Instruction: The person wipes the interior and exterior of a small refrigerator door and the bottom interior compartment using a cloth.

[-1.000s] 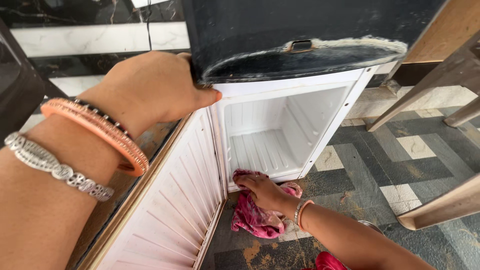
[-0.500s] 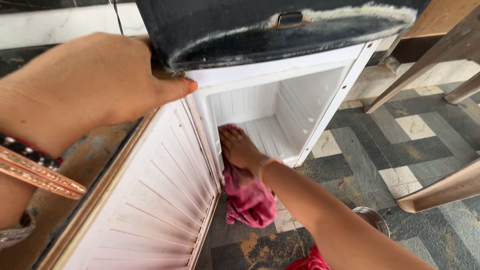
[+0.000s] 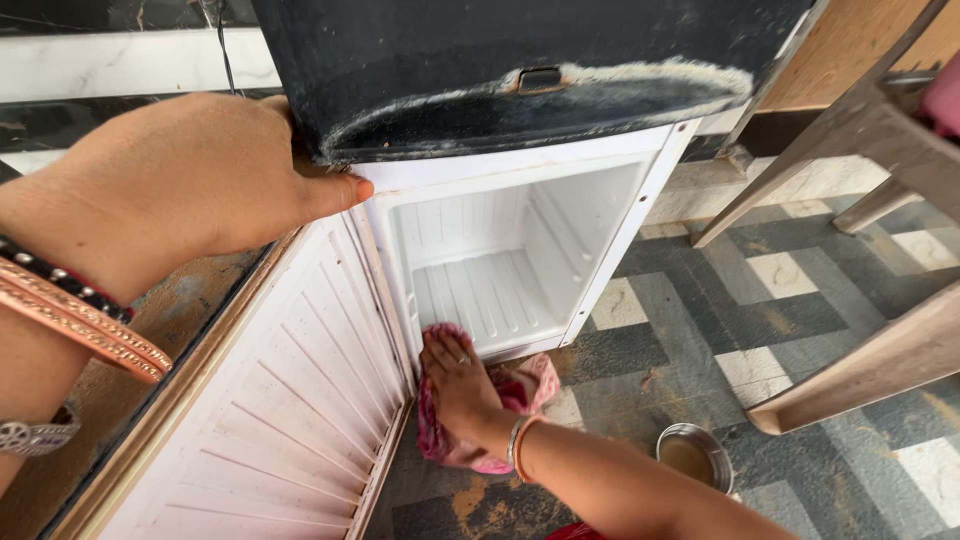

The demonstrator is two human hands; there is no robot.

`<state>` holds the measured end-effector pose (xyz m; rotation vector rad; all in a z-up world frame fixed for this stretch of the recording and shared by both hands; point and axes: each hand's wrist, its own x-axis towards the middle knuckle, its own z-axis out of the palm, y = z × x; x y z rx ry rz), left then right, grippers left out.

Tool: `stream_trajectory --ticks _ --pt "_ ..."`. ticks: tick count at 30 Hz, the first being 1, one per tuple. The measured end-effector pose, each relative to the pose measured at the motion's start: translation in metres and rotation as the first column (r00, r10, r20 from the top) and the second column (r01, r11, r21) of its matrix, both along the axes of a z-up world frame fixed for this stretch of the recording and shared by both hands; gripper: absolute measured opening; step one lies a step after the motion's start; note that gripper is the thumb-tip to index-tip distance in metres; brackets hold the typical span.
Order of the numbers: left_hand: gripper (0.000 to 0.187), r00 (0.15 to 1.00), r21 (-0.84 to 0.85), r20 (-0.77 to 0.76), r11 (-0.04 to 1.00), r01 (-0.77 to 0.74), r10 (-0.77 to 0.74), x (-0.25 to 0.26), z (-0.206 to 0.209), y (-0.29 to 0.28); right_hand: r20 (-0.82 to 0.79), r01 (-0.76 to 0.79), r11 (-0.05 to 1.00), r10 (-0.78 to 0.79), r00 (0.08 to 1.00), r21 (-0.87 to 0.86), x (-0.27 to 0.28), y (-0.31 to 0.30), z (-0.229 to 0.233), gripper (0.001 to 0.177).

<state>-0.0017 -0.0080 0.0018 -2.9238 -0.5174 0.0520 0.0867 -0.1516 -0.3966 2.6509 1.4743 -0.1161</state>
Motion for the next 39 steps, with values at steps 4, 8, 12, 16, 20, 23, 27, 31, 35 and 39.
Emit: stream_trajectory --ticks 4,8,12,16,20,23,27,31,35,39 --pt "0.075 0.999 -0.028 0.038 0.999 -0.016 0.017 0.0 0.002 -0.003 0.009 -0.037 0.999 0.037 0.999 -0.006 -0.008 -0.018 0.016 0.078" --pt "0.073 0.995 -0.058 -0.024 0.993 -0.1 0.098 -0.004 0.005 -0.011 -0.139 -0.045 0.999 0.047 0.989 0.016 -0.011 -0.04 0.043 0.085" --pt "0.08 0.999 -0.021 -0.014 0.999 -0.036 0.036 -0.002 0.001 -0.003 -0.276 0.229 0.968 -0.194 0.941 0.101 -0.001 -0.078 0.051 0.091" --pt "0.074 1.0 -0.037 0.024 0.999 0.007 -0.007 0.0 -0.003 0.005 -0.017 0.256 0.967 -0.256 0.967 -0.005 0.031 -0.102 0.03 0.093" --pt "0.07 0.998 -0.077 0.058 0.997 -0.014 0.019 -0.003 -0.005 0.006 0.083 0.206 0.956 -0.227 0.97 0.21 0.029 -0.104 0.033 0.097" --pt "0.068 0.996 -0.046 0.071 0.998 0.047 -0.044 0.0 -0.01 0.01 -0.253 0.466 0.884 -0.458 0.852 -0.029 -0.001 -0.075 0.052 0.105" --pt "0.073 0.993 -0.001 0.073 0.995 0.098 -0.098 0.005 -0.011 0.015 -0.118 0.295 0.955 -0.297 0.948 -0.034 -0.022 -0.035 0.048 0.092" --pt "0.069 1.0 -0.008 0.017 1.0 0.009 -0.008 0.004 -0.008 0.008 0.084 0.101 0.995 -0.1 0.991 -0.006 -0.027 -0.009 0.024 0.075" --pt "0.073 0.999 0.018 0.035 1.0 0.007 -0.008 0.002 -0.007 0.003 -0.117 0.068 0.995 -0.077 0.99 -0.076 -0.02 -0.006 0.023 0.082" --pt "0.071 0.999 0.009 0.043 1.0 -0.015 0.014 0.001 -0.009 0.003 -0.097 0.083 0.973 -0.064 0.993 0.215 0.01 -0.053 0.017 0.057"
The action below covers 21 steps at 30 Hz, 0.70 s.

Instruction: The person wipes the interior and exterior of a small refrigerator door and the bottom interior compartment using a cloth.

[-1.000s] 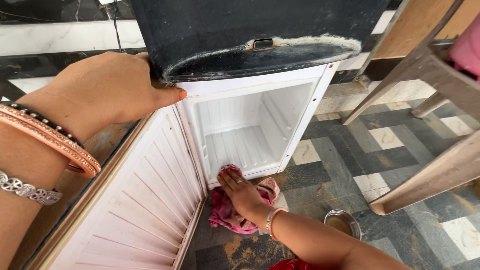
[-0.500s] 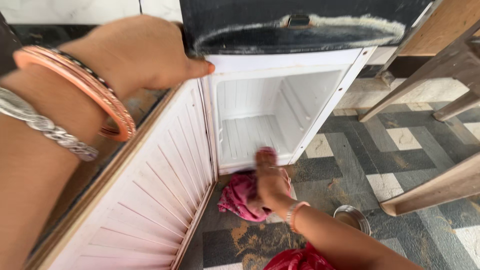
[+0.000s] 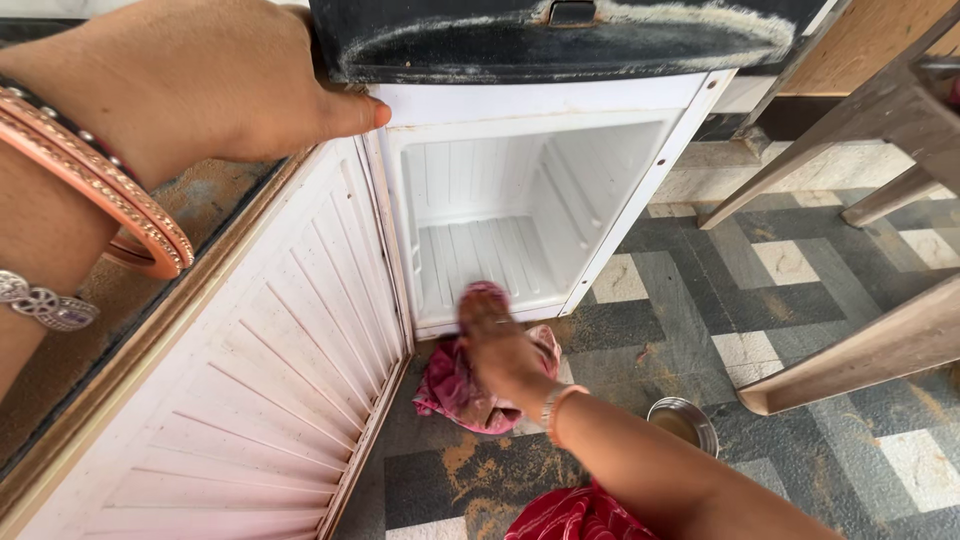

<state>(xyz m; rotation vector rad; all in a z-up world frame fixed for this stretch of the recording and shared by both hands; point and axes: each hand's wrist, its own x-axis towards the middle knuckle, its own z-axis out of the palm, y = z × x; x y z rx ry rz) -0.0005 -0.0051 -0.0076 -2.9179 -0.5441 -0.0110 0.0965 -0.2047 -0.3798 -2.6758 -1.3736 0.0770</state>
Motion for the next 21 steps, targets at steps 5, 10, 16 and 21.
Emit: stream_trajectory --ticks 5,10,16,21 --pt "0.067 0.998 0.03 0.021 0.998 0.057 -0.057 0.0 -0.001 0.001 0.13 0.171 0.965 -0.147 0.981 -0.198 0.045 -0.039 -0.002 0.074" --pt "0.069 1.0 0.008 -0.017 1.0 0.002 -0.002 0.002 -0.001 0.001 0.147 0.251 0.914 -0.214 0.966 -0.319 0.065 -0.035 -0.001 0.085" --pt "0.07 0.999 0.046 0.033 0.999 0.001 -0.002 0.003 -0.007 0.002 0.183 0.228 0.934 -0.182 0.966 -0.275 0.045 -0.052 0.0 0.089" --pt "0.074 1.0 0.046 -0.002 0.999 0.019 -0.019 0.004 -0.001 0.001 0.115 0.248 0.937 -0.225 0.967 -0.246 0.051 -0.05 -0.01 0.088"
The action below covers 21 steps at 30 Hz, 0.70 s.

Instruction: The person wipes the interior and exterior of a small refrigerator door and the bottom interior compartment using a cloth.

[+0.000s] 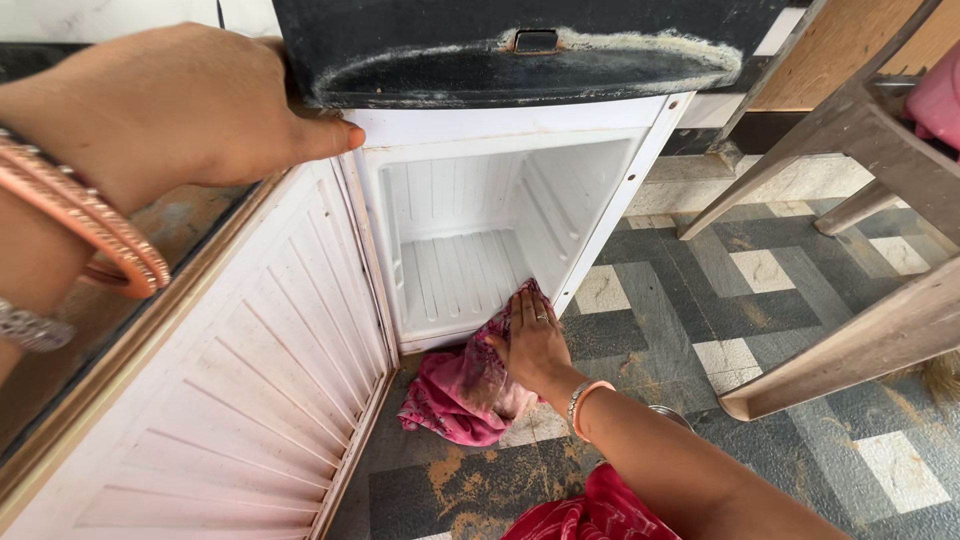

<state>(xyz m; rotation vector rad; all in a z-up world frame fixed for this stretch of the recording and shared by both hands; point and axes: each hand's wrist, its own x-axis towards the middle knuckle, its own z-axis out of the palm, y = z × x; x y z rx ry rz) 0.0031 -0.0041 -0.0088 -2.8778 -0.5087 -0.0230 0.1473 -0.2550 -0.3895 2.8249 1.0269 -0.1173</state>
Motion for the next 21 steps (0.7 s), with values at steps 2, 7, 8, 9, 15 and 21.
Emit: stream_trajectory --ticks 2,7,8,9,15,21 --pt "0.072 1.0 0.003 0.005 1.0 0.005 -0.005 0.0 0.003 -0.002 0.067 -0.038 0.999 0.037 0.997 0.019 0.013 0.003 -0.01 0.085" --pt "0.068 0.996 0.011 -0.05 0.997 -0.076 0.076 -0.007 0.005 -0.009 0.099 -0.038 0.972 0.015 0.995 0.231 0.081 0.044 -0.048 0.078" --pt "0.068 0.996 0.0 -0.052 0.997 -0.071 0.071 -0.006 0.006 -0.01 0.077 -0.02 0.959 -0.002 0.997 0.284 0.095 0.051 -0.056 0.078" --pt "0.067 0.996 -0.012 -0.051 0.997 -0.072 0.071 -0.006 0.006 -0.009 0.093 -0.038 0.959 0.012 0.996 0.281 0.111 0.06 -0.062 0.077" --pt "0.064 1.0 -0.072 -0.015 0.997 -0.008 0.007 -0.007 0.009 -0.004 0.103 -0.093 0.971 0.072 0.992 0.219 0.148 0.079 -0.078 0.081" --pt "0.069 1.0 -0.058 -0.017 0.998 0.003 -0.004 -0.011 0.006 -0.004 0.049 -0.061 0.976 0.051 0.997 0.207 0.08 0.042 -0.057 0.079"
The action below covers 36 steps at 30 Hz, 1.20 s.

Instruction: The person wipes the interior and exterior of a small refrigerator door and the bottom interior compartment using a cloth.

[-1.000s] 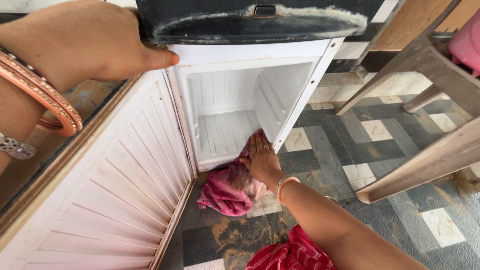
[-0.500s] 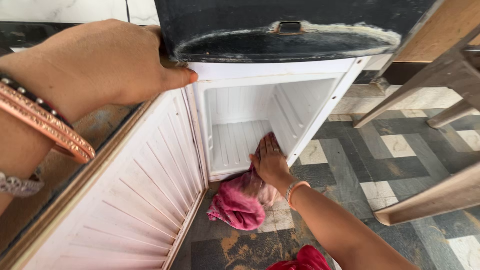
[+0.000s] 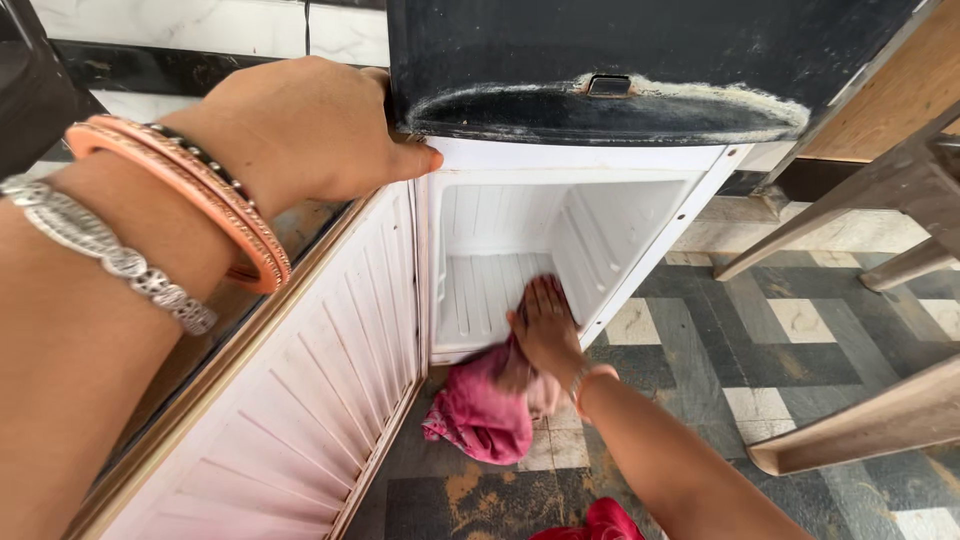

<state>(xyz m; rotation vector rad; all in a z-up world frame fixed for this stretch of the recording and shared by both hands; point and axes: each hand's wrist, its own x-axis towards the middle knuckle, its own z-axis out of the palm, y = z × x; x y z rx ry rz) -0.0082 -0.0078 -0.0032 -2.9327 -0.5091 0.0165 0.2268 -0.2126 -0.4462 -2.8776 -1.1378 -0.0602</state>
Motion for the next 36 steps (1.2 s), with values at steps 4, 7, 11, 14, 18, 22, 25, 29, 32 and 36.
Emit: stream_trajectory --ticks 4,7,11,14,18,22,25,29,32,36 --pt "0.075 0.995 -0.08 0.094 0.996 -0.027 0.035 0.002 -0.003 0.003 -0.03 -0.046 0.994 0.043 0.999 -0.099 -0.04 -0.032 0.028 0.078" --pt "0.07 0.996 -0.036 0.08 0.999 0.036 -0.033 0.0 -0.004 0.005 -0.092 -0.036 0.987 0.022 0.995 -0.157 -0.039 -0.028 0.035 0.078" --pt "0.069 0.995 -0.069 0.096 0.998 0.015 -0.009 0.001 -0.001 0.005 -0.027 -0.045 0.994 0.043 0.999 -0.099 -0.009 -0.009 0.021 0.079" --pt "0.069 0.995 -0.018 0.075 0.998 0.064 -0.063 0.0 -0.007 0.009 0.009 0.025 0.994 -0.025 1.0 -0.105 0.028 0.031 0.015 0.081" --pt "0.07 0.99 0.012 0.1 0.995 0.097 -0.098 0.004 -0.006 0.011 -0.111 0.254 0.966 -0.258 0.96 -0.049 0.035 0.075 0.017 0.08" --pt "0.066 0.988 -0.027 0.13 0.996 0.087 -0.083 0.003 -0.009 0.011 -0.097 0.262 0.964 -0.266 0.959 -0.056 0.025 0.093 0.013 0.077" --pt "0.068 0.99 -0.041 0.105 0.995 0.094 -0.089 0.006 -0.008 0.014 -0.14 0.197 0.979 -0.203 0.969 -0.055 0.003 0.112 0.01 0.075" --pt "0.07 0.99 0.039 0.067 0.992 0.119 -0.122 0.006 -0.014 0.013 -0.169 0.185 0.983 -0.183 0.969 0.0 -0.006 0.119 0.02 0.073" --pt "0.07 0.984 0.041 0.098 0.989 0.142 -0.146 0.005 -0.009 0.015 -0.155 0.161 0.985 -0.151 0.976 0.055 -0.01 0.118 0.024 0.074" --pt "0.069 0.99 0.011 0.086 0.994 0.108 -0.108 0.005 -0.011 0.013 0.055 -0.114 0.99 0.118 0.991 -0.085 -0.009 0.129 0.014 0.069"
